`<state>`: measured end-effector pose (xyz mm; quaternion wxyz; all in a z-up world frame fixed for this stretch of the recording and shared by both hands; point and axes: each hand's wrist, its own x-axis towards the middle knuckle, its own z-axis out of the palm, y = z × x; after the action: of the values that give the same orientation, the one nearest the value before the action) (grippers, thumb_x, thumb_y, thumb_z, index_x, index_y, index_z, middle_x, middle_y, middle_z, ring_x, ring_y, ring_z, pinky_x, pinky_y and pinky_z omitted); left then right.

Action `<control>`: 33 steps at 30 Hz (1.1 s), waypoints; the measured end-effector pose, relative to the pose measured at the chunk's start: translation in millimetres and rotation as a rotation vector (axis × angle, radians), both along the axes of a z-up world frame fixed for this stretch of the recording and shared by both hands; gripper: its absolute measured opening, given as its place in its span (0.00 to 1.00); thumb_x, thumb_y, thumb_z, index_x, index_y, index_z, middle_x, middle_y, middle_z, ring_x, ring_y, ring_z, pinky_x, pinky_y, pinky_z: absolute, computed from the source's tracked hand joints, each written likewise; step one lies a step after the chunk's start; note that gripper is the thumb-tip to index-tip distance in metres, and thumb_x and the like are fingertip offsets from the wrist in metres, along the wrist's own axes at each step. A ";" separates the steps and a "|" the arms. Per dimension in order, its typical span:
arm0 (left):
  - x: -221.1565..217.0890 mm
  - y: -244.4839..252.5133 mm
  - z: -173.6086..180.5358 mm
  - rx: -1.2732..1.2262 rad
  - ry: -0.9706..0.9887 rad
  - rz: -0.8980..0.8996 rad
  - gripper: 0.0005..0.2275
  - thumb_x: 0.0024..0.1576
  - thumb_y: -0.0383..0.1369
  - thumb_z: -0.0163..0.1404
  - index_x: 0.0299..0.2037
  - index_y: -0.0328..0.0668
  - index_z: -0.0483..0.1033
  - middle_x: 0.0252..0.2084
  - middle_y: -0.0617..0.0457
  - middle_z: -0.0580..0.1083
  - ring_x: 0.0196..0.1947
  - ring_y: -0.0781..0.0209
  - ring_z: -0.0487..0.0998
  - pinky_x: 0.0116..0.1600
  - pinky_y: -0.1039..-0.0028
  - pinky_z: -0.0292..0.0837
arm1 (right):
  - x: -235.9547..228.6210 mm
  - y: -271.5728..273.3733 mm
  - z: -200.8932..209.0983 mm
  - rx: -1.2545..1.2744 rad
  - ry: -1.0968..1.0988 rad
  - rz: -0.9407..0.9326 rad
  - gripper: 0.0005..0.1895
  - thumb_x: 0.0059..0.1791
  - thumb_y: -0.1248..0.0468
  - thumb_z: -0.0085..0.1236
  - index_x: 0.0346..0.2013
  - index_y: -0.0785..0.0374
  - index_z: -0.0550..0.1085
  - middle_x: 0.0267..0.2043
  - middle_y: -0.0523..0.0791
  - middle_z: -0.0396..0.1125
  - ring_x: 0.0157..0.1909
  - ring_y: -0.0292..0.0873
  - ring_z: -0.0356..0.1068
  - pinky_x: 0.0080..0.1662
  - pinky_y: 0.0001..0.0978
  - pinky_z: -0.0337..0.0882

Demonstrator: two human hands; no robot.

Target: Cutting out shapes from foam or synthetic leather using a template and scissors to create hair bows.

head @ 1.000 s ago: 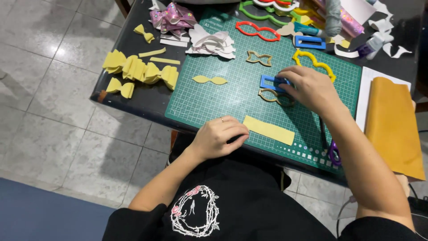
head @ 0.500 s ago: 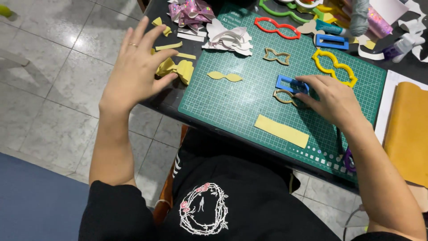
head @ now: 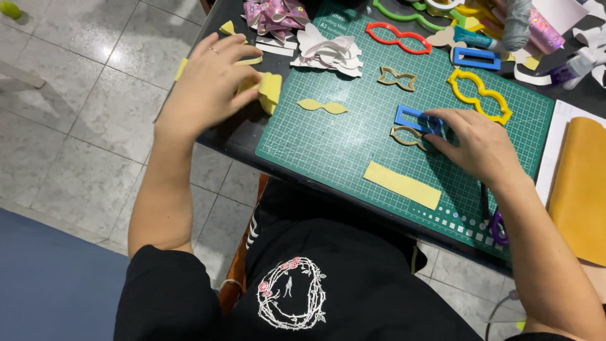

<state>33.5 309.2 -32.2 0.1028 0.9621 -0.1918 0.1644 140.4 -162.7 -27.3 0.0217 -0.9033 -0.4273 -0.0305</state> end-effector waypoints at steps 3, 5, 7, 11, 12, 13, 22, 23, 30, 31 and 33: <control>2.4 -0.5 -12.5 0.037 0.100 0.025 0.23 0.48 0.44 0.65 0.51 0.45 0.77 0.66 0.46 0.68 0.71 0.40 0.59 0.69 0.39 0.49 | 0.7 1.2 -0.6 -0.002 0.009 0.001 0.23 0.53 0.55 0.61 0.63 0.56 0.74 0.55 0.47 0.75 0.52 0.51 0.75 0.40 0.47 0.76; -9.1 4.9 22.9 -0.041 0.120 0.020 0.29 0.48 0.44 0.65 0.59 0.43 0.72 0.69 0.41 0.64 0.71 0.35 0.58 0.70 0.39 0.46 | 0.2 0.4 -1.0 -0.008 0.002 0.005 0.23 0.54 0.55 0.60 0.62 0.56 0.74 0.55 0.47 0.75 0.52 0.51 0.75 0.39 0.47 0.77; -22.1 21.7 47.4 -0.121 0.143 0.015 0.36 0.48 0.44 0.65 0.66 0.40 0.66 0.72 0.37 0.60 0.71 0.30 0.56 0.71 0.38 0.44 | -0.7 1.0 -0.3 -0.015 -0.002 0.010 0.22 0.54 0.55 0.60 0.62 0.56 0.74 0.54 0.47 0.75 0.51 0.51 0.76 0.39 0.47 0.77; -41.3 70.7 49.0 -0.057 0.171 0.121 0.28 0.54 0.40 0.61 0.64 0.41 0.72 0.72 0.33 0.62 0.72 0.30 0.56 0.68 0.33 0.45 | -4.1 3.6 1.9 -0.010 -0.002 -0.008 0.23 0.54 0.55 0.60 0.63 0.55 0.74 0.55 0.47 0.75 0.52 0.52 0.75 0.41 0.48 0.77; -41.4 81.8 45.1 -0.056 0.263 0.143 0.27 0.53 0.39 0.60 0.64 0.45 0.72 0.73 0.37 0.60 0.73 0.27 0.53 0.66 0.29 0.47 | -4.9 4.1 2.6 0.007 0.007 -0.013 0.23 0.54 0.55 0.60 0.63 0.55 0.74 0.55 0.47 0.75 0.52 0.52 0.75 0.42 0.47 0.75; -35.9 86.2 35.1 -0.054 0.260 0.145 0.27 0.53 0.39 0.60 0.64 0.45 0.72 0.73 0.37 0.60 0.73 0.27 0.53 0.66 0.29 0.47 | -3.1 3.7 0.7 0.009 0.005 -0.012 0.23 0.54 0.55 0.60 0.63 0.55 0.74 0.55 0.47 0.75 0.52 0.52 0.75 0.42 0.47 0.75; -5.4 85.4 7.7 0.186 0.226 0.069 0.13 0.51 0.37 0.58 0.47 0.49 0.82 0.69 0.43 0.68 0.70 0.43 0.60 0.67 0.46 0.54 | -3.7 2.8 -2.2 -0.006 -0.033 -0.022 0.21 0.54 0.55 0.60 0.62 0.53 0.74 0.57 0.46 0.75 0.53 0.51 0.75 0.42 0.46 0.76; -5.3 86.7 8.3 0.159 0.217 0.068 0.10 0.54 0.36 0.58 0.45 0.49 0.83 0.69 0.43 0.69 0.71 0.42 0.60 0.69 0.45 0.53 | -3.6 3.9 -1.0 -0.014 -0.021 -0.036 0.21 0.54 0.55 0.60 0.62 0.53 0.74 0.56 0.46 0.75 0.52 0.52 0.75 0.40 0.47 0.76; -7.5 90.1 20.0 -0.017 0.161 0.046 0.04 0.57 0.34 0.56 0.37 0.46 0.81 0.63 0.45 0.74 0.71 0.44 0.67 0.72 0.49 0.51 | -4.3 4.5 -1.8 -0.031 -0.001 -0.073 0.21 0.54 0.53 0.59 0.61 0.52 0.75 0.56 0.46 0.75 0.52 0.52 0.75 0.39 0.48 0.75; -6.8 89.0 22.5 -0.016 0.160 0.046 0.04 0.57 0.34 0.56 0.37 0.46 0.81 0.63 0.45 0.74 0.71 0.44 0.67 0.72 0.49 0.51 | -4.7 5.2 -1.0 -0.030 -0.001 -0.074 0.21 0.54 0.53 0.59 0.61 0.52 0.75 0.56 0.46 0.75 0.52 0.52 0.75 0.39 0.48 0.75; -5.9 85.7 26.6 -0.026 0.183 0.044 0.06 0.57 0.32 0.55 0.38 0.41 0.82 0.62 0.43 0.74 0.70 0.43 0.67 0.68 0.51 0.56 | -6.7 5.5 0.7 -0.004 -0.015 -0.041 0.20 0.54 0.55 0.60 0.61 0.53 0.75 0.55 0.46 0.76 0.51 0.50 0.76 0.37 0.45 0.76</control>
<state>27.6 394.9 -5.6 0.1288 0.9757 -0.1583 0.0803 133.7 -157.2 -26.6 0.0159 -0.9117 -0.4090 -0.0367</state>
